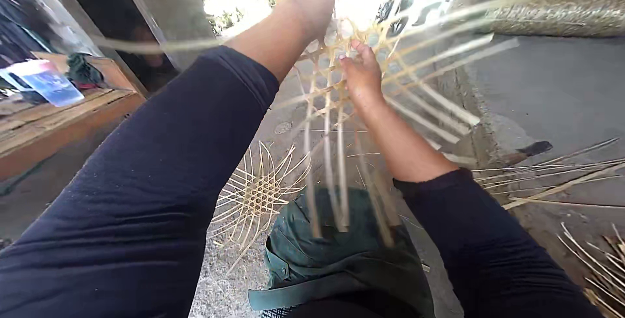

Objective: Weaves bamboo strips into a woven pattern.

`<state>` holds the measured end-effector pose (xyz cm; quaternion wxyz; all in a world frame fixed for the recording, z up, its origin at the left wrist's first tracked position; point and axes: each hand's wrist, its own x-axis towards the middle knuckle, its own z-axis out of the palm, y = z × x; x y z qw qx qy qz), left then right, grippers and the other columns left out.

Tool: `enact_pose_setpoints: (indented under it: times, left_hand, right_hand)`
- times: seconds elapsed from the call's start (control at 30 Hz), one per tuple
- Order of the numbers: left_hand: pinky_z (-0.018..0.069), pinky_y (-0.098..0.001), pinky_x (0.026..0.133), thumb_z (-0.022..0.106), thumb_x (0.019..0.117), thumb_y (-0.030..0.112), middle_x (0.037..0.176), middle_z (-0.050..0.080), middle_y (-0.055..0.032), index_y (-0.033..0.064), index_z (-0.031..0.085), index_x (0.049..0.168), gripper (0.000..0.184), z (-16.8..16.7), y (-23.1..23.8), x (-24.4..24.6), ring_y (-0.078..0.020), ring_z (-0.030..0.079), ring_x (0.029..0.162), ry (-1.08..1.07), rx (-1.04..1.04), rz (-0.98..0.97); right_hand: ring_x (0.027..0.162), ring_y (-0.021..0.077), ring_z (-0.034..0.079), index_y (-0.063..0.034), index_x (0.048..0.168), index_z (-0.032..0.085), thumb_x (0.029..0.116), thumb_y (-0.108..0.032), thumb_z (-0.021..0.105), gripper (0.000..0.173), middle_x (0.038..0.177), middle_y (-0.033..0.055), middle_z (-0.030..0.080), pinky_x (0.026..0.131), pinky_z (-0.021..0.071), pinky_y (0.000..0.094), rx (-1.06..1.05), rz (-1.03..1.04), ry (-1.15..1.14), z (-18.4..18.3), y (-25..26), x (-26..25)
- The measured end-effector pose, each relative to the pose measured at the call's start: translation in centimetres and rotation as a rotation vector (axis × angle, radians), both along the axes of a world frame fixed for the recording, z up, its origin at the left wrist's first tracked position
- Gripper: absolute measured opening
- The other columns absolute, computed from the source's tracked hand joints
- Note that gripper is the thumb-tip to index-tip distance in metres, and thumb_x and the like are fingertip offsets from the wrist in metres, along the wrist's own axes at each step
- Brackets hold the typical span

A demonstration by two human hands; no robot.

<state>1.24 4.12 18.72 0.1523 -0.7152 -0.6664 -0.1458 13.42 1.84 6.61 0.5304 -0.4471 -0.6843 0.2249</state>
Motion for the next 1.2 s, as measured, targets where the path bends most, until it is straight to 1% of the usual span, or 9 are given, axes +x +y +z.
enact_pose_setpoints:
  times: [0.1,0.17,0.37,0.5,0.6,0.8,1.0,1.1,1.2]
  left_hand:
    - [0.061,-0.0496,0.083,0.055,0.0968,0.001,0.124,0.063,-0.0238,0.0019,0.037,0.149,0.055,-3.3,0.0,-1.0,-0.0312,0.073,0.096,-0.304,-0.092,0.09]
    - [0.0594,-0.0512,0.086,0.056,0.0972,0.0,0.118,0.067,-0.0236,-0.0008,0.038,0.146,0.052,-7.6,-1.1,-1.5,-0.0314,0.074,0.095,-0.429,-0.251,0.131]
    - [0.064,-0.0422,0.073,0.041,0.1081,0.005,0.098,0.07,-0.0204,0.0071,0.029,0.152,0.046,-31.7,-13.4,-2.1,-0.025,0.075,0.076,-1.112,-0.619,0.042]
    - [0.064,-0.0349,0.074,0.035,0.1102,0.012,0.105,0.072,-0.0112,0.0028,0.035,0.153,0.043,-40.7,-21.9,0.7,-0.0147,0.073,0.076,-1.085,-0.421,0.005]
    - [0.0633,-0.0371,0.072,0.039,0.109,0.013,0.096,0.075,-0.0081,0.0022,0.044,0.148,0.041,-41.7,-22.7,1.7,-0.0158,0.073,0.074,-1.01,-0.254,0.055]
    - [0.0616,-0.0448,0.072,0.043,0.1084,0.012,0.089,0.073,-0.0107,0.009,0.039,0.154,0.046,-41.4,-22.7,1.8,-0.0233,0.073,0.073,-0.998,-0.242,0.119]
    - [0.0628,-0.0379,0.06,0.049,0.1032,0.004,0.139,0.055,-0.0173,0.0081,0.049,0.146,0.043,-43.0,-22.6,2.2,-0.017,0.069,0.064,-1.079,-0.005,0.085]
    - [0.0618,-0.0357,0.058,0.048,0.1052,0.007,0.105,0.073,-0.0115,0.0066,0.048,0.147,0.042,-43.4,-22.5,1.9,-0.0156,0.069,0.059,-1.1,0.009,0.071]
    - [0.0625,-0.0321,0.062,0.045,0.1076,0.009,0.124,0.071,-0.0064,0.0112,0.043,0.149,0.042,-43.7,-22.4,1.5,-0.012,0.071,0.066,-1.162,-0.045,0.035]
  right_hand:
    - [0.122,0.0237,0.062,-0.0136,0.147,0.055,0.0992,-0.028,0.064,0.051,0.144,0.0117,0.059,0.101,0.0509,0.0483,-0.143,0.17,-0.059,-1.6,7.1,2.3]
    - [0.1,0.0235,0.062,-0.013,0.141,0.059,0.0976,-0.027,0.068,0.047,0.128,0.0138,0.065,0.082,0.0508,0.0454,-0.317,0.254,-0.214,-3.1,7.0,3.8]
    - [0.101,0.0347,0.069,-0.0185,0.152,0.05,0.0963,-0.028,0.074,0.061,0.119,0.0195,0.069,0.089,0.0569,0.0572,-0.573,0.511,-0.738,-18.4,-5.3,9.2]
    - [0.114,0.0403,0.064,-0.0115,0.153,0.05,0.1031,-0.042,0.054,0.058,0.125,0.0233,0.065,0.096,0.0512,0.0595,-0.107,0.431,-0.849,-29.0,-13.8,12.5]
    - [0.106,0.0332,0.066,-0.0125,0.145,0.059,0.102,-0.039,0.056,0.051,0.119,0.0176,0.068,0.091,0.0539,0.0529,0.031,0.355,-0.707,-31.2,-14.6,13.0]
    - [0.102,0.0326,0.066,-0.0103,0.128,0.071,0.1023,-0.028,0.059,0.033,0.115,0.0189,0.066,0.085,0.0575,0.0489,-0.048,0.473,-0.745,-26.0,-10.8,10.7]
    - [0.11,0.0312,0.065,-0.0198,0.131,0.07,0.1002,-0.024,0.065,0.032,0.12,0.0135,0.067,0.091,0.055,0.0523,-0.159,0.563,-0.755,-25.7,-9.1,6.5]
    - [0.107,0.0288,0.064,-0.0205,0.13,0.071,0.0997,-0.024,0.066,0.031,0.115,0.0117,0.067,0.089,0.0544,0.0499,-0.14,0.564,-0.731,-26.5,-9.1,6.1]
    - [0.107,0.0274,0.064,-0.0218,0.134,0.068,0.1013,-0.026,0.063,0.033,0.116,0.0103,0.067,0.089,0.0537,0.049,-0.152,0.55,-0.747,-26.7,-9.0,6.1]
